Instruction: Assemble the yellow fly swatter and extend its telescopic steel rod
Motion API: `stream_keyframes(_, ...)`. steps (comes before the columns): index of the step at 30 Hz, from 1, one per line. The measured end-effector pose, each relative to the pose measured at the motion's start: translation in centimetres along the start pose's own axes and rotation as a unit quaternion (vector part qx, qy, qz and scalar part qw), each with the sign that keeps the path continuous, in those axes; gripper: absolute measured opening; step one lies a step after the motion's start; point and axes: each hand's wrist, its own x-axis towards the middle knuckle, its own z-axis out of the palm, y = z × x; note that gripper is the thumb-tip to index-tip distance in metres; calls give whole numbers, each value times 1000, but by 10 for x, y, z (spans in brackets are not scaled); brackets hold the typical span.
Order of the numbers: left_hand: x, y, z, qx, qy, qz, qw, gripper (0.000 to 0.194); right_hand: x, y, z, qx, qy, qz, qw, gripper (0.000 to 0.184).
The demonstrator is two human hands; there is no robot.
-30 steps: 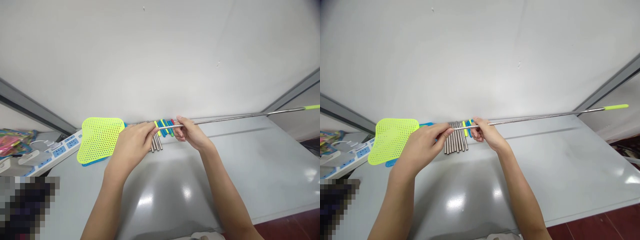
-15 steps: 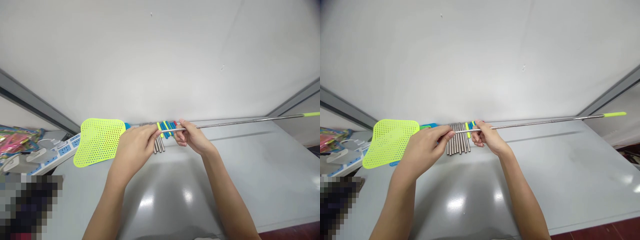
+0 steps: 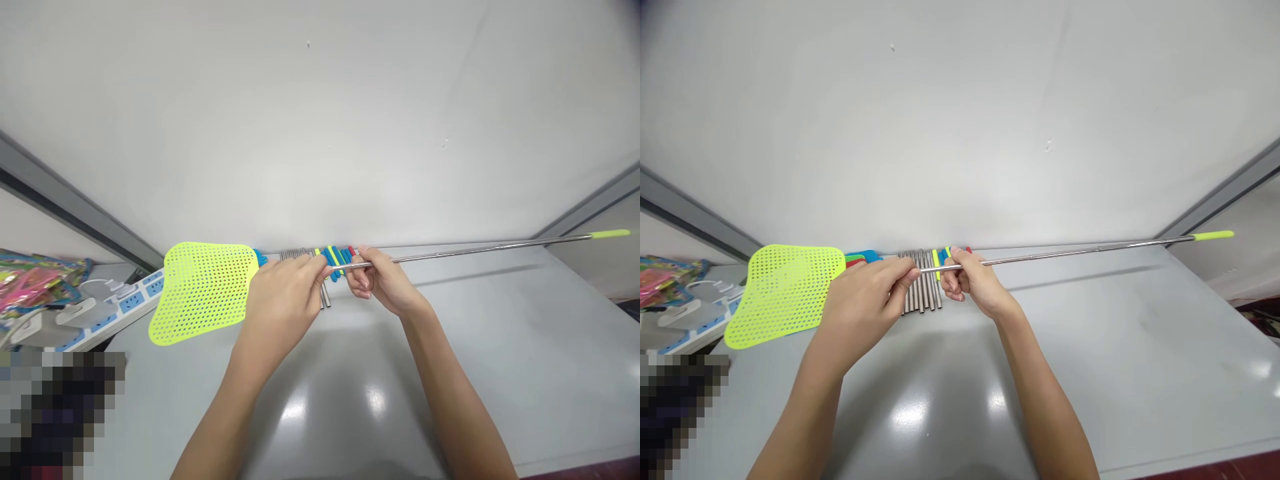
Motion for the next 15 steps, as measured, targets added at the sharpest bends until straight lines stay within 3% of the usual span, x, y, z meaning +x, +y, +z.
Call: stream_keyframes(15, 1, 7, -1, -29, -7, 2, 1000, 33, 0, -2, 6, -26, 1, 6, 1000, 48)
